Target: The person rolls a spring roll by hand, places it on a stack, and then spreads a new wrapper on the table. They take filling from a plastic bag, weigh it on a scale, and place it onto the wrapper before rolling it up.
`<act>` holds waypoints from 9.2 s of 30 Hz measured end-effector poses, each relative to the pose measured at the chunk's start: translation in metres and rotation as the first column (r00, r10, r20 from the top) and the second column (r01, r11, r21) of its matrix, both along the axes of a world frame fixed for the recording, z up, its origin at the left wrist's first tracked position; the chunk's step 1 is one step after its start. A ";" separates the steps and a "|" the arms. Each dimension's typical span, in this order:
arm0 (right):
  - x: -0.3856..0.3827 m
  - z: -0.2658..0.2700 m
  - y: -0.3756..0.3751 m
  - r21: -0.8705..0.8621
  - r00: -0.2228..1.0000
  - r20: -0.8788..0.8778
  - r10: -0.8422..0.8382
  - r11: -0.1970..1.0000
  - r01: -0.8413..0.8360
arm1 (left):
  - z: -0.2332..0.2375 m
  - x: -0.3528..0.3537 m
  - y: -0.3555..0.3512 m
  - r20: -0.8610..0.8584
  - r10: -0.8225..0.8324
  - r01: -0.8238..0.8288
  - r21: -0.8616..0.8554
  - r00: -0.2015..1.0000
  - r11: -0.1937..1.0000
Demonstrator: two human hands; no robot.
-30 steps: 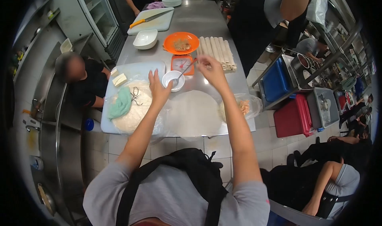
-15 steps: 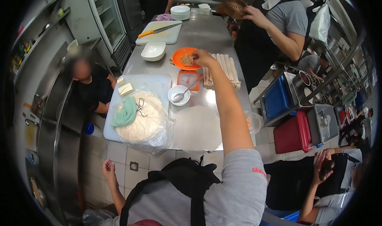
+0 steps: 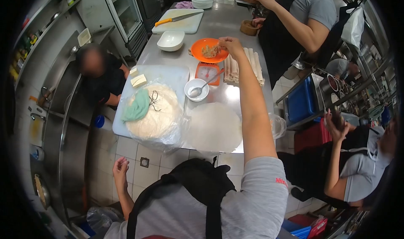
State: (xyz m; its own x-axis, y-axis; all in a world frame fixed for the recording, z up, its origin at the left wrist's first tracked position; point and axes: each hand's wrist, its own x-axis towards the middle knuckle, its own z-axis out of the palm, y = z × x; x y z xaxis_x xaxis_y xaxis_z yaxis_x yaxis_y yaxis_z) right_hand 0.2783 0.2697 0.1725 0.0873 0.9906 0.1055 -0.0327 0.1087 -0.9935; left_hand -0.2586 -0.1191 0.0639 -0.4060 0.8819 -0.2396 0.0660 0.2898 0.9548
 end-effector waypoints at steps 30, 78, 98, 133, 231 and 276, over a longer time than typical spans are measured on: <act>0.076 0.033 -0.343 -0.307 0.830 0.557 0.019 0.934 0.184 | 0.017 0.064 0.096 -0.029 -0.533 0.534 0.050 0.845 0.844; -0.005 0.000 -0.009 0.219 0.939 0.277 -0.205 0.965 0.146 | 0.021 -0.011 0.010 0.114 -0.105 0.097 0.076 0.988 0.992; 0.083 -0.012 -0.336 -0.224 0.912 0.041 -0.409 0.886 0.407 | 0.045 0.041 0.102 0.069 -0.462 0.455 0.098 0.884 0.885; 0.047 -0.101 -0.356 0.349 0.289 0.809 -0.511 0.815 0.463 | 0.031 0.060 0.100 0.045 -0.546 0.536 0.144 0.836 0.832; -0.085 -0.128 -0.307 0.148 0.790 0.612 -0.036 0.987 -0.070 | -0.027 0.261 0.159 -0.339 -0.877 0.931 0.251 0.341 0.265; -0.094 -0.128 -0.313 0.049 0.784 0.621 -0.014 0.999 -0.021 | -0.030 0.251 0.148 -0.549 -0.769 0.943 0.131 0.326 0.306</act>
